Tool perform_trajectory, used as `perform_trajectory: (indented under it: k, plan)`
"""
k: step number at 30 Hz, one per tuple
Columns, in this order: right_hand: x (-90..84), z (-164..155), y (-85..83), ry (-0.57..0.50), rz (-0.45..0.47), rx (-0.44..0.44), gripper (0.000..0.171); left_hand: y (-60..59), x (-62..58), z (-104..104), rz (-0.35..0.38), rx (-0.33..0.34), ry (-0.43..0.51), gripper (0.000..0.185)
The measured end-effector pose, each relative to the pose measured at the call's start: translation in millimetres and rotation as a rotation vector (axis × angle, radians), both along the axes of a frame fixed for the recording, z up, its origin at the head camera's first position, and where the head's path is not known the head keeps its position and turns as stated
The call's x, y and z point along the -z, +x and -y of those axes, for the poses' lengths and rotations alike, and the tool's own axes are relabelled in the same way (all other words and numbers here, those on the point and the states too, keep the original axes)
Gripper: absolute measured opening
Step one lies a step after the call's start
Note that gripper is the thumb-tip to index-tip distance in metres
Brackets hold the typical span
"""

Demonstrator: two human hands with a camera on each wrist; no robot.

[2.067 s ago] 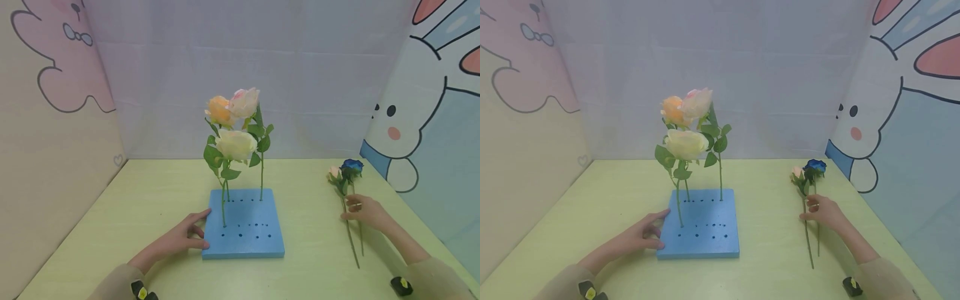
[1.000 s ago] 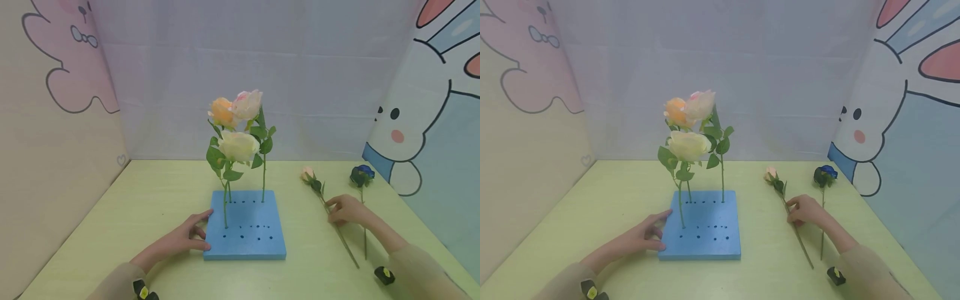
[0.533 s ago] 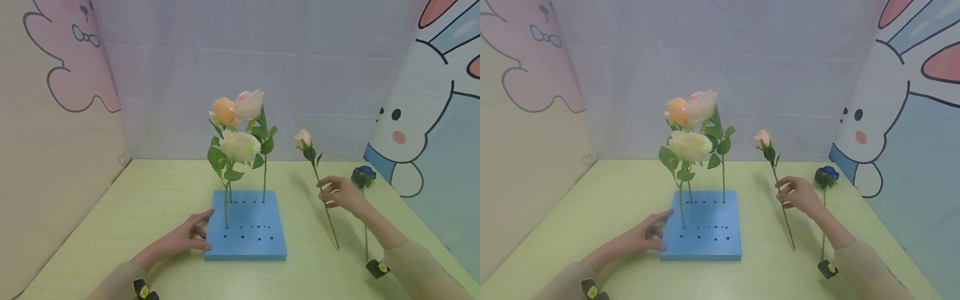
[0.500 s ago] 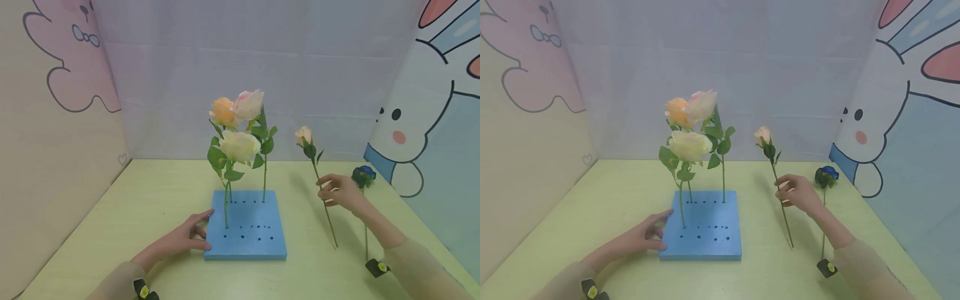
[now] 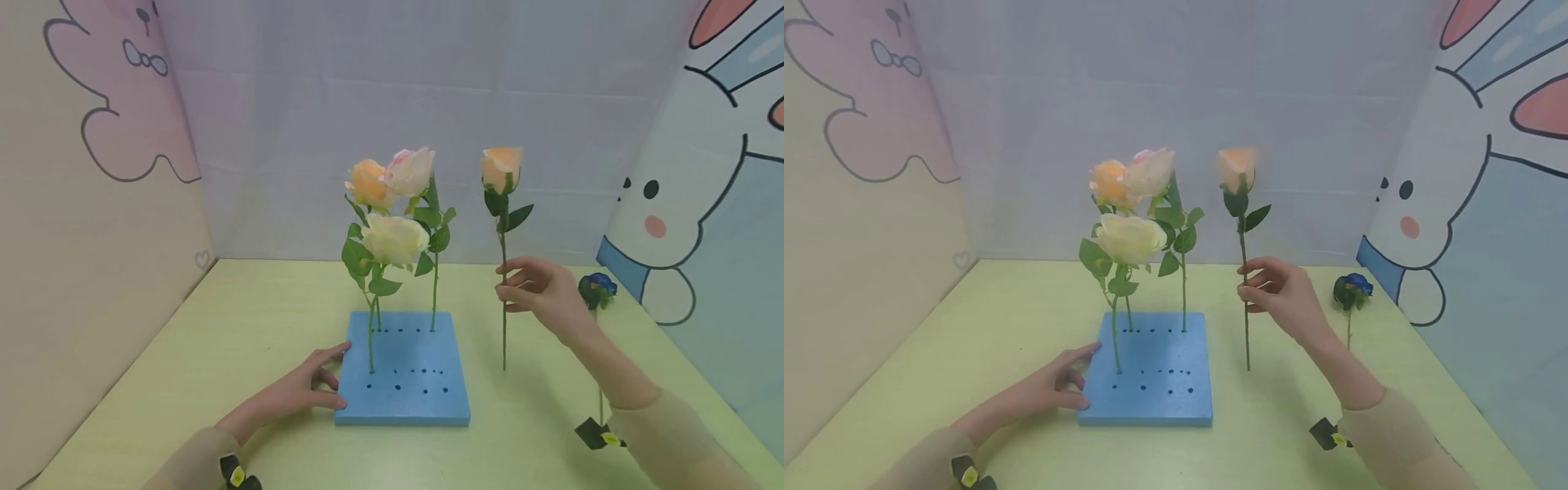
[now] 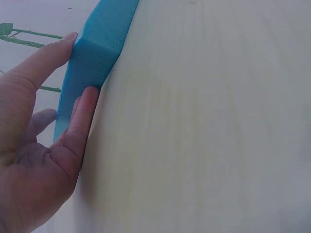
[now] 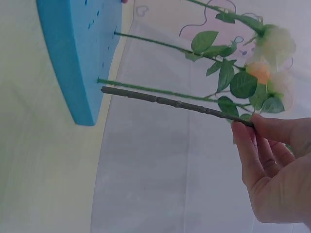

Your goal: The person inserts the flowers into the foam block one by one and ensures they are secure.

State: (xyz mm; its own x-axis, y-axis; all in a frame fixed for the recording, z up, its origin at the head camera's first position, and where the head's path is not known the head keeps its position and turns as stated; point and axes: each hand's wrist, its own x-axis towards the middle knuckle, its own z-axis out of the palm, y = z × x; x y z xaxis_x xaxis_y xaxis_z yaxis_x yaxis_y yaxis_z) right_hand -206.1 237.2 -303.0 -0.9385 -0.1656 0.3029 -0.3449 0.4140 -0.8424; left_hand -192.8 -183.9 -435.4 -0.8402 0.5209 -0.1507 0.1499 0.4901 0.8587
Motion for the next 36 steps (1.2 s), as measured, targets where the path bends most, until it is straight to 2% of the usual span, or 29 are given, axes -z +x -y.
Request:
perform_trajectory:
  k: [6,15,21,29,36]
  plan:
    - [-1.0,34,3.8,-0.025,-0.042,-0.054,0.029,-0.5,1.8,0,-0.001,-0.001,0.004,0.093]
    - [10.5,69,2.0,-0.064,-0.056,-0.103,0.025,0.3,-0.8,-1,0.003,0.0,-0.003,0.093]
    - [16.9,86,0.7,-0.087,-0.081,-0.145,0.023,1.0,-0.1,-1,0.0,0.006,-0.003,0.093]
    - [25.8,101,-6.2,-0.09,-0.106,-0.152,0.021,1.3,-1.7,0,-0.015,0.015,0.011,0.094]
    - [32.2,110,-8.5,-0.076,-0.149,-0.162,0.021,-1.7,3.3,1,-0.028,0.013,-0.001,0.093]
